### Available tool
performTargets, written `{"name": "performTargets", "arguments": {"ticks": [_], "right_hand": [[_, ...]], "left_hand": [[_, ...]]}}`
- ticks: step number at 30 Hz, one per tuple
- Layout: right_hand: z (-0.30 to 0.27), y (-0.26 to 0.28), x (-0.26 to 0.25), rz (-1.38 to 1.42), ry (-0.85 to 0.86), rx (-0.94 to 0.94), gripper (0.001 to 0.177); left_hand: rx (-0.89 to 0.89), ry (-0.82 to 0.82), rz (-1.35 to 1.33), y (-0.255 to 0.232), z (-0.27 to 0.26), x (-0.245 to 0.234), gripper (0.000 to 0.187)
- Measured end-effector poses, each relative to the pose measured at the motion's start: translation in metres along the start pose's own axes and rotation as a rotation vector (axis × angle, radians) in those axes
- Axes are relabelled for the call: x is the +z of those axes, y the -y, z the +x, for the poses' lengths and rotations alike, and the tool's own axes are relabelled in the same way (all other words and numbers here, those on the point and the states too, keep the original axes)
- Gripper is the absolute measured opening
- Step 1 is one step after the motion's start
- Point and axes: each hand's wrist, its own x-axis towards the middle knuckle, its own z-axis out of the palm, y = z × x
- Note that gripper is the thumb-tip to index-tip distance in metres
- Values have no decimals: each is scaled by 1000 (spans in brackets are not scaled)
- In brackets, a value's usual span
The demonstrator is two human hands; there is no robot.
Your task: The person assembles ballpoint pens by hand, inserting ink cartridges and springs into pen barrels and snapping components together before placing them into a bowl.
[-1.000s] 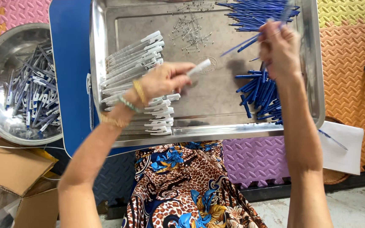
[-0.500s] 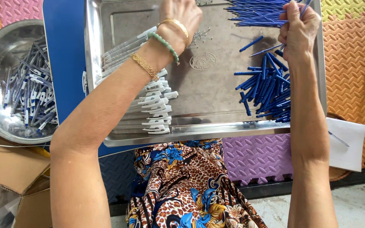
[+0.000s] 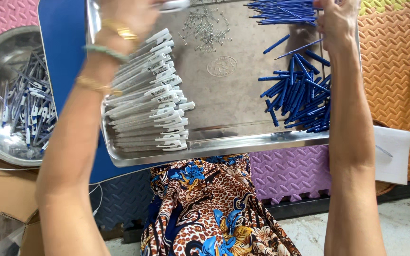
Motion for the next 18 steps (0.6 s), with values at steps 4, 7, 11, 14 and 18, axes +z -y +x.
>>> {"name": "performTargets", "arguments": {"ticks": [4,7,11,14,18], "right_hand": [[-22,-15,-26,-443,-75,-584,17],[-43,-9,-22,-578,149,-585,12],[-42,-3,11,-806,366,-774,30],[-43,7,27,-964,451,-801,39],[-31,-5,22,-989,476,-785,35]], "left_hand": [[-47,144,-303,35,-49,-26,18],[-308,272,-437,50,-75,2,29],[-364,433,-414,37,-90,2,36],[-277,516,-433,39,-92,3,40],[15,426,-409,51,-103,39,41]]}}
